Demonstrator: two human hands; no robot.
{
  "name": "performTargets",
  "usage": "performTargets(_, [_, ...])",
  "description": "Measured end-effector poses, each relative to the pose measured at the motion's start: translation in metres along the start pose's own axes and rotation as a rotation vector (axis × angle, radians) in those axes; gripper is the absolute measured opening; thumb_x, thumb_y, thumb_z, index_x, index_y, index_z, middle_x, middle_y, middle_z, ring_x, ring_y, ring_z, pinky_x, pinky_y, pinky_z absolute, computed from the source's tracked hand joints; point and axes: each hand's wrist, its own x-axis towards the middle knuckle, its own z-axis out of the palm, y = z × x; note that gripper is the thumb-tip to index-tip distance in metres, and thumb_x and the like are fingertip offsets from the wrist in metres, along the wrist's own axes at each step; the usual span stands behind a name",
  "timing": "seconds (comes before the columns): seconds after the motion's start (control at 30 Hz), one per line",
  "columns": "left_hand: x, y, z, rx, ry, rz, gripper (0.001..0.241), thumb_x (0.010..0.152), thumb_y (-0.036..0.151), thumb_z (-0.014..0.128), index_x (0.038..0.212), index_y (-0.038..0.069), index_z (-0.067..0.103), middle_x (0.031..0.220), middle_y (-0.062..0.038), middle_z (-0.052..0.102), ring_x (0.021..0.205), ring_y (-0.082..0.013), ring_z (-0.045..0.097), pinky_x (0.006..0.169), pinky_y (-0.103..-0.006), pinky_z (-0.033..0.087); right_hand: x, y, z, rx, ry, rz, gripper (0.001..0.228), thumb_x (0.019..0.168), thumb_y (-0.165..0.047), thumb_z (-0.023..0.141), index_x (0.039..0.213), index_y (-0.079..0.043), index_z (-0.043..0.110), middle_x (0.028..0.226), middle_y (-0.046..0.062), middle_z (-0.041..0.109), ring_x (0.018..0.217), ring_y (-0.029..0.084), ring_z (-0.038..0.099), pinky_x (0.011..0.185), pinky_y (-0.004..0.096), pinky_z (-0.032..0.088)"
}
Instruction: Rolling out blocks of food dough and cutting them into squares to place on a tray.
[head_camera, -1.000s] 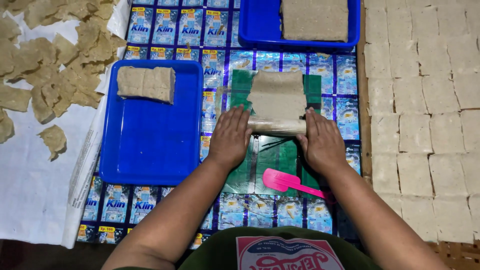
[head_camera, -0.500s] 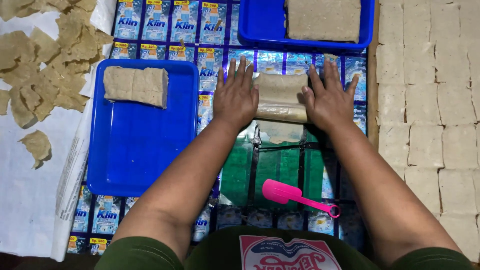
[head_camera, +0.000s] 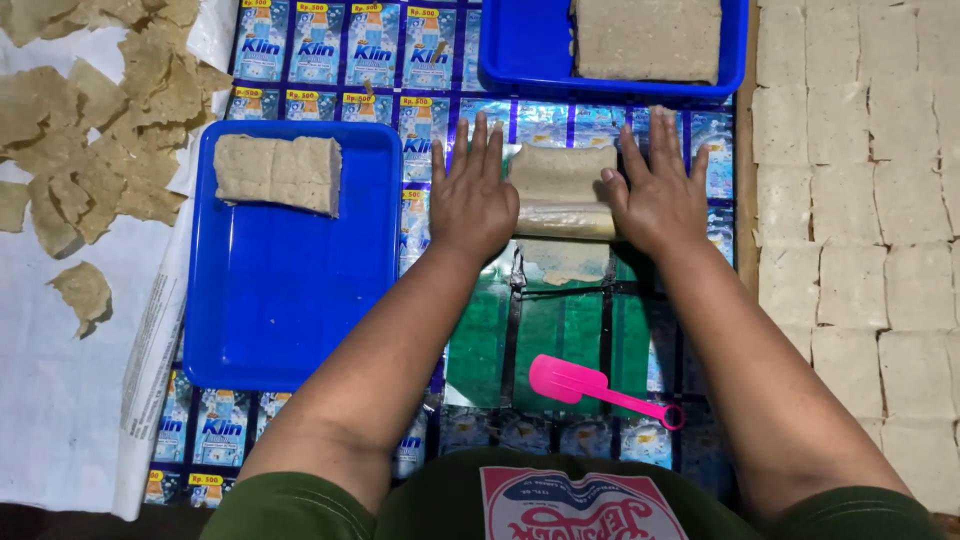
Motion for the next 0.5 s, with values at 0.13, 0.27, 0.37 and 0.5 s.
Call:
performTargets(0.13, [-0.038,-0.005,0.020,0.011,0.117,0.080,0.056,0.104,0.033,0.034,0.151,0.007,0.048,0.167,-0.020,0.029,0.156,-0.0388,0.020,0.125,-0.0588,0.008,-0.036,-0.006,0.007,-0.056,-0.002,-0.027,0.069,0.108,-0.060,0.026,0.163,-0.020,0.035,0.172,0.019,0.016,0.160,0.033,0.011,0.122,0.067,0.005])
performTargets(0.27, [-0.080,-0.005,0.029,0.033,0.208,0.161,0.055,0.105,0.033,0.041,0.153,0.008,0.044,0.165,-0.021,0.031,0.154,-0.0410,0.026,0.124,-0.0583,0.018,-0.078,-0.014,0.017,-0.055,0.179,-0.106,0.066,0.109,-0.049,0.038,0.161,-0.009,0.038,0.169,0.025,0.025,0.156,0.039,0.022,0.119,0.066,0.012])
performTargets(0.37, [-0.111,-0.002,0.033,0.007,0.197,0.178,0.055,0.107,0.033,0.041,0.156,0.009,0.039,0.167,-0.019,0.028,0.155,-0.0404,0.024,0.125,-0.0572,0.017,-0.108,-0.017,0.024,-0.028,0.215,-0.129,0.071,0.108,-0.046,0.043,0.163,-0.004,0.030,0.168,0.027,0.023,0.155,0.041,0.021,0.119,0.066,0.010])
performTargets(0.5, [-0.135,-0.003,0.037,-0.027,0.231,0.211,0.059,0.106,0.042,0.049,0.156,0.013,0.039,0.158,-0.015,0.041,0.150,-0.0363,0.033,0.125,-0.0564,0.018,-0.136,-0.019,0.033,-0.018,0.271,-0.164,0.080,0.100,-0.044,0.056,0.164,-0.007,0.025,0.166,0.022,0.029,0.152,0.041,0.026,0.120,0.066,0.009])
